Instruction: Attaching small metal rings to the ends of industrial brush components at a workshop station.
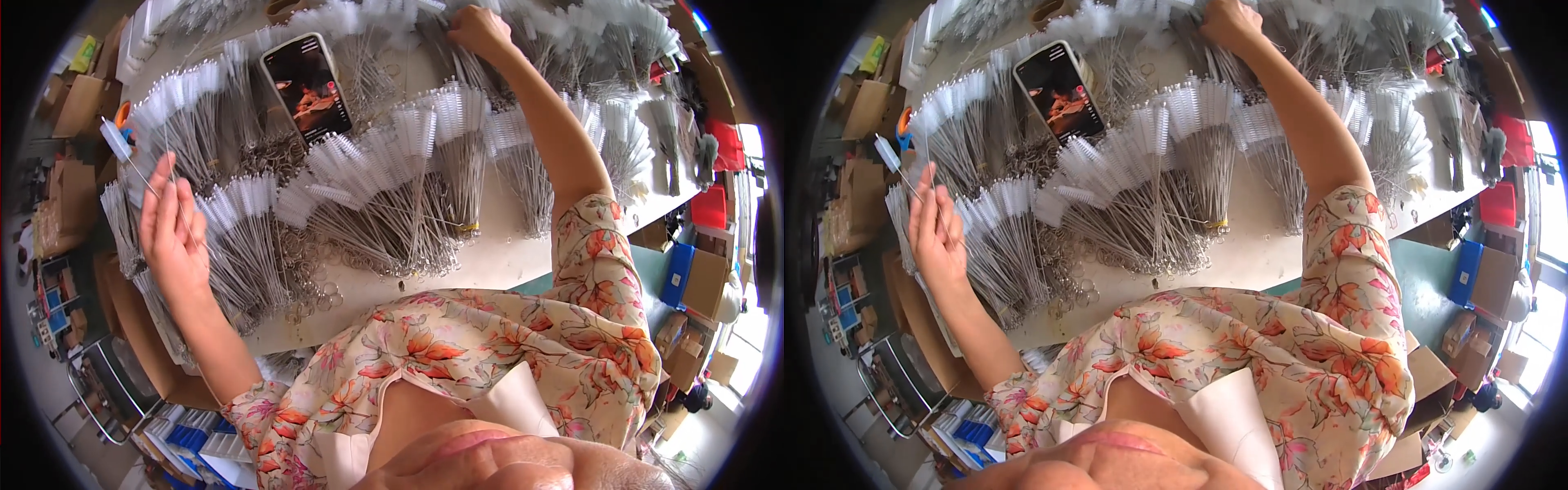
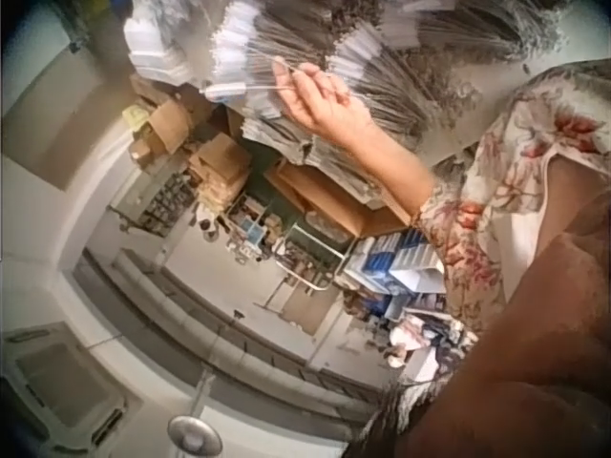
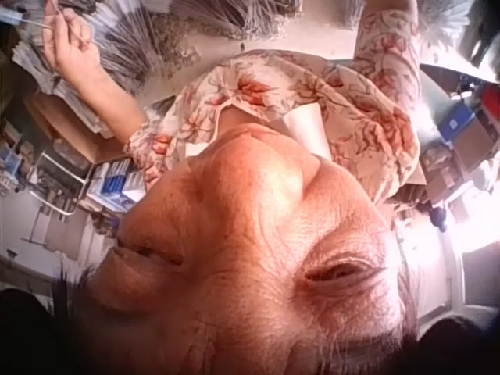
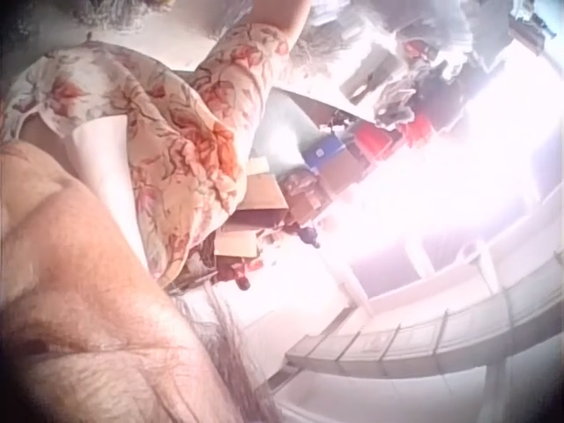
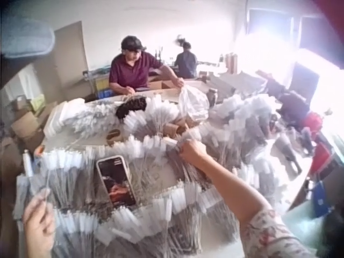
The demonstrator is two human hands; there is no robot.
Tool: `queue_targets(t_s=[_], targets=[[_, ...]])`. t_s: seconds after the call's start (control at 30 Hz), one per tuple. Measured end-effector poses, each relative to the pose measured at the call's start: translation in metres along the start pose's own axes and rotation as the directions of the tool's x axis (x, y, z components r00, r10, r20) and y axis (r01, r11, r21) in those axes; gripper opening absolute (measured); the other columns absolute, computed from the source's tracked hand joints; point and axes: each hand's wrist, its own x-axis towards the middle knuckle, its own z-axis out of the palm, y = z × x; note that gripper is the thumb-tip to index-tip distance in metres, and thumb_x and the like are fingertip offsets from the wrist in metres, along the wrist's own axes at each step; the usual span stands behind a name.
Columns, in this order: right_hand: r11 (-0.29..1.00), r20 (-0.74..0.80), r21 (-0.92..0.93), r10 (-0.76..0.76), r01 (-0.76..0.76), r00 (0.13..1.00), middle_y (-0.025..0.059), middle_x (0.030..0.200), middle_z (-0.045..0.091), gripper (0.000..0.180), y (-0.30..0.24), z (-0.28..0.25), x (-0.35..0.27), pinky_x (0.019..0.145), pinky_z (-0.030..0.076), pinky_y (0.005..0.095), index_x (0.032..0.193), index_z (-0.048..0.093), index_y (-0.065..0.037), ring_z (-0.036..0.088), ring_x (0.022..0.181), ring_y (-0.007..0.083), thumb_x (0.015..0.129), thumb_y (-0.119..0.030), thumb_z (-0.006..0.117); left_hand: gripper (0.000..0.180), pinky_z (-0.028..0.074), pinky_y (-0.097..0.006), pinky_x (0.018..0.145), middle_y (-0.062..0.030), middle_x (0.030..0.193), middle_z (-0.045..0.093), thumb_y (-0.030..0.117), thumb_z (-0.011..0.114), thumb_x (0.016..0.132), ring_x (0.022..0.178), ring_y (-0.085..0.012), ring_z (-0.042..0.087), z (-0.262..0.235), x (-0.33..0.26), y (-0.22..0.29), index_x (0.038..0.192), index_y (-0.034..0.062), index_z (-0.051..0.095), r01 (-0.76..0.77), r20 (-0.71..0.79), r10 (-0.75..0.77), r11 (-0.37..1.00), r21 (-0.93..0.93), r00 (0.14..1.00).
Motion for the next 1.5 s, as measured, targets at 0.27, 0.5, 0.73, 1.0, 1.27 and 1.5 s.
queue_targets(t_s=[0.27,0.5,0.73,1.0,1.27,1.5], targets=[[0.897,0.084,0.44,0.001,-0.038,0.996,0.0151,0.075,0.064,0.024,0.018,-0.013,0.005,0.064,0.048,0.0393,0.079,0.064,-0.003,0.062,0.071,0.0285,0.063,-0.02,0.065,0.037,0.022,-0.014,0.039,-0.0045,0.08,0.054,0.005,0.044,0.09,0.046,0.0015,0.025,-0.013,-0.062,-0.014,0.125,-0.0044,0.042,0.087,-0.091,-0.087,0.996,-0.005,0.992],[0.732,-0.112,0.679,0.033,0.052,0.993,0.0045,0.061,0.055,0.024,0.067,-0.069,-0.005,0.046,0.041,0.0285,0.071,0.055,-0.004,0.051,0.051,0.0142,0.086,-0.02,0.049,0.039,0.026,-0.016,0.045,-0.0007,0.075,0.038,0.009,0.041,0.093,0.056,-0.0039,0.03,-0.027,-0.085,-0.024,0.128,-0.0069,0.036,0.031,-0.106,-0.03,1.0,0.005,0.994],[0.943,-0.303,0.237,0.302,-0.236,0.904,0.003,0.06,0.055,0.024,0.141,-0.108,-0.023,0.046,0.041,0.0265,0.072,0.058,-0.005,0.05,0.048,0.0134,0.084,-0.024,0.051,0.027,0.02,-0.017,0.037,0.0009,0.07,0.04,0.022,0.042,0.095,0.051,-0.003,0.028,-0.059,-0.1,-0.046,0.108,0.0005,0.05,0.1,-0.107,-0.133,0.959,-0.266,0.985],[0.816,-0.221,-0.261,0.47,-0.516,0.854,0.009,0.094,0.066,0.043,0.171,-0.052,0.002,0.079,0.047,0.0379,0.098,0.066,-0.016,0.062,0.09,0.0274,0.067,-0.046,0.065,0.026,0.017,-0.017,0.038,0.001,0.066,0.039,0.026,0.043,0.095,0.048,-0.0023,0.025,-0.053,-0.123,-0.044,0.093,0.0022,0.051,0.129,-0.217,-0.177,0.967,-0.218,0.96],[0.921,-0.12,0.268,0.325,-0.285,0.938,0.0034,0.069,0.059,0.034,0.218,-0.109,0.003,0.062,0.041,0.0262,0.088,0.065,-0.006,0.053,0.064,0.0124,0.085,-0.036,0.051,0.024,0.031,-0.022,0.051,-0.0021,0.069,0.045,0.021,0.046,0.092,0.057,-0.0073,0.036,-0.042,-0.127,-0.061,0.086,-0.0005,0.055,0.037,-0.169,-0.103,0.934,-0.356,0.98],[-0.06,-0.3,0.951,-0.407,0.303,0.863,0.0108,0.101,0.055,0.027,0.003,-0.156,-0.15,0.085,0.049,0.0378,0.098,0.056,0.001,0.056,0.097,0.0194,0.093,-0.022,0.042,0.023,0.028,-0.016,0.04,0.0001,0.064,0.045,0.015,0.045,0.093,0.047,-0.0033,0.033,0.02,-0.122,-0.042,0.102,-0.004,0.055,-0.1,0.069,0.1,0.995,-0.003,0.993]])
